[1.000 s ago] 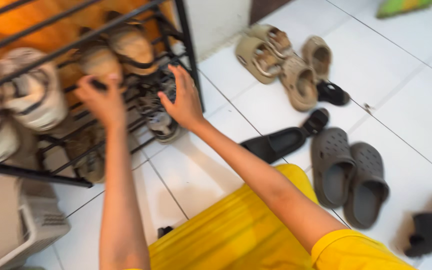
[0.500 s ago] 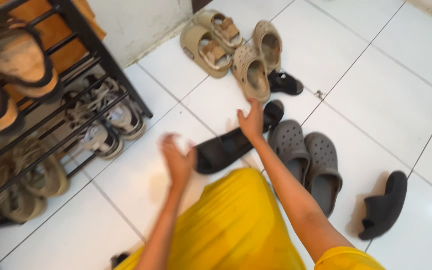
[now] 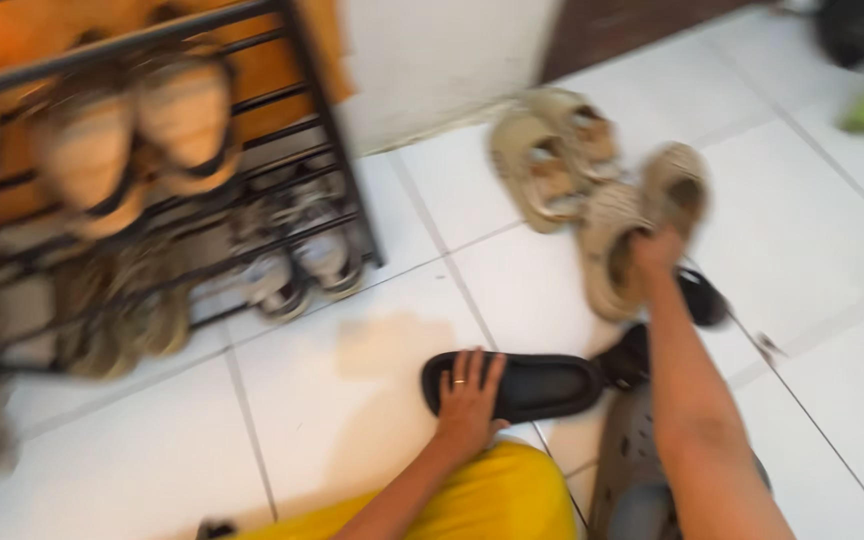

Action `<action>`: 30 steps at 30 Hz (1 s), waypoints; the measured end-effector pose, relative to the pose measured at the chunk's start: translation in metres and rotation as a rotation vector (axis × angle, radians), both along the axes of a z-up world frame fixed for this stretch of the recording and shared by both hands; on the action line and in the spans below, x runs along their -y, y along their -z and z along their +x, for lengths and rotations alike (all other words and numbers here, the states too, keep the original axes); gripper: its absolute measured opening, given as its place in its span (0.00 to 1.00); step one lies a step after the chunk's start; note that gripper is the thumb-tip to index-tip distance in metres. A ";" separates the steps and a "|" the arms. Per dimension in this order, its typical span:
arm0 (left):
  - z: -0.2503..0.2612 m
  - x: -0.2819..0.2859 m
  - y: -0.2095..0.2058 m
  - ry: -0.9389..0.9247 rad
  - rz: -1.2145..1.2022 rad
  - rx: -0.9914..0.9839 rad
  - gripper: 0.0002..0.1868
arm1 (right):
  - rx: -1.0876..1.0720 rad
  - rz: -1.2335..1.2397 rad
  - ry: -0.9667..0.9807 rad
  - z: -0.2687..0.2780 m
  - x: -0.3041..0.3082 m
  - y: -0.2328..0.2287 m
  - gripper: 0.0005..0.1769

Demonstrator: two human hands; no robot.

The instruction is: The person assembles a black metal shoe rack by inserting horizontal bars into the frame and securing them. Then the person places multiple pairs of shoes and sandals onto the rack shelves.

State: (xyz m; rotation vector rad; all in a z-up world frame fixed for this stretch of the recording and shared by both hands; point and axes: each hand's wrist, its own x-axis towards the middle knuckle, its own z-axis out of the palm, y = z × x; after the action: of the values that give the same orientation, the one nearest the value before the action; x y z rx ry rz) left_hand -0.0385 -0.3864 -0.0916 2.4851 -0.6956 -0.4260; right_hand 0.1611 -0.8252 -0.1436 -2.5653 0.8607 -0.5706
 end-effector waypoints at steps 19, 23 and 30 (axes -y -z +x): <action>0.037 -0.115 -0.092 -0.830 -0.773 0.676 0.29 | 0.323 0.390 -0.575 -0.235 -0.302 -0.111 0.15; 0.057 -0.226 -0.155 -0.898 -0.864 0.738 0.20 | 0.220 0.396 -0.727 -0.242 -0.421 -0.129 0.14; -0.066 -0.265 -0.116 -1.030 -0.879 0.533 0.40 | 0.331 0.355 -0.737 -0.258 -0.533 -0.185 0.20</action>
State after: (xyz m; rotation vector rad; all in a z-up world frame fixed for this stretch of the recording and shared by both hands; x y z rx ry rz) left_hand -0.1043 -0.1214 0.0242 1.7339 0.2665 0.7765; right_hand -0.0971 -0.2923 0.0418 -2.1501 -0.1081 -0.5201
